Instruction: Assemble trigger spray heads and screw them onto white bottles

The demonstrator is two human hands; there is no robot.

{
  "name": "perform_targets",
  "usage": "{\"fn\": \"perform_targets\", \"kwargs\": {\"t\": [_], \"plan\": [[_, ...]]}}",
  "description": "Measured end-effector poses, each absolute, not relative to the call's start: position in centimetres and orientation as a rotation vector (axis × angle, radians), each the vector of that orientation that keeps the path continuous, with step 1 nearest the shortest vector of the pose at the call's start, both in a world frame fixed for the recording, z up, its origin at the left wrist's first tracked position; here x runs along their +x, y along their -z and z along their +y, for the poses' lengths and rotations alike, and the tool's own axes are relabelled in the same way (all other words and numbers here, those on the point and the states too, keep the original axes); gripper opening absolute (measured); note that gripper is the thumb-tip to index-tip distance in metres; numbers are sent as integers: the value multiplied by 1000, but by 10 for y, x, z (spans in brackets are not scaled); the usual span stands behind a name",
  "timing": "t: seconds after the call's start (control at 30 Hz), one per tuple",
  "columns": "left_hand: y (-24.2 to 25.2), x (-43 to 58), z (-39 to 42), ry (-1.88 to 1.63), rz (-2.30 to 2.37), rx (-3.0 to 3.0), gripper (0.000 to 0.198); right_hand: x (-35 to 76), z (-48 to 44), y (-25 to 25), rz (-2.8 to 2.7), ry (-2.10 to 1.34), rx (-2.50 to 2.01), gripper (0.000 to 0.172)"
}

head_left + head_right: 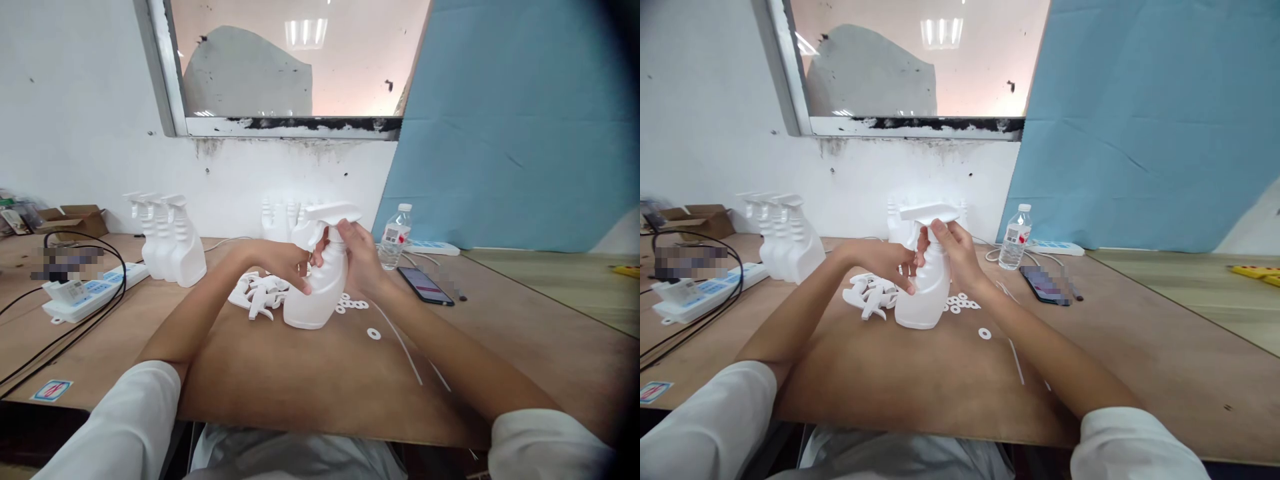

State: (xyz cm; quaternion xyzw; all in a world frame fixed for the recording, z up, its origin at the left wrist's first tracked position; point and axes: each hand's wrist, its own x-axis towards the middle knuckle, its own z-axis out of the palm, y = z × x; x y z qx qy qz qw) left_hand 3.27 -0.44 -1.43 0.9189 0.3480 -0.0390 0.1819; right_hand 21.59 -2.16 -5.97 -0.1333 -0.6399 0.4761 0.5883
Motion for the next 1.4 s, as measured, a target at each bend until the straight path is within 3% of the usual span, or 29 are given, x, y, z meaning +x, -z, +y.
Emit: {"fn": "perform_targets", "kwargs": {"t": [0.1, 0.27, 0.43, 1.0, 1.4], "plan": [[1, 16, -8, -117, 853, 2614, 54, 212, -22, 62, -1513, -1084, -337, 37], [-17, -4, -25, -819, 735, 2656, 58, 207, -22, 68, -1553, -1163, -371, 42], [-15, 5, -36, -1167, 664, 2626, 37, 204, -21, 73, -1567, -1176, -358, 38], [-6, 13, -19, -1355, 836, 2670, 35, 204, -5, 80, -1408, -1521, -261, 44], [-1, 23, -17, -1405, 774, 2717, 29, 203, -6, 81, -1422, -1481, -205, 39]]}}
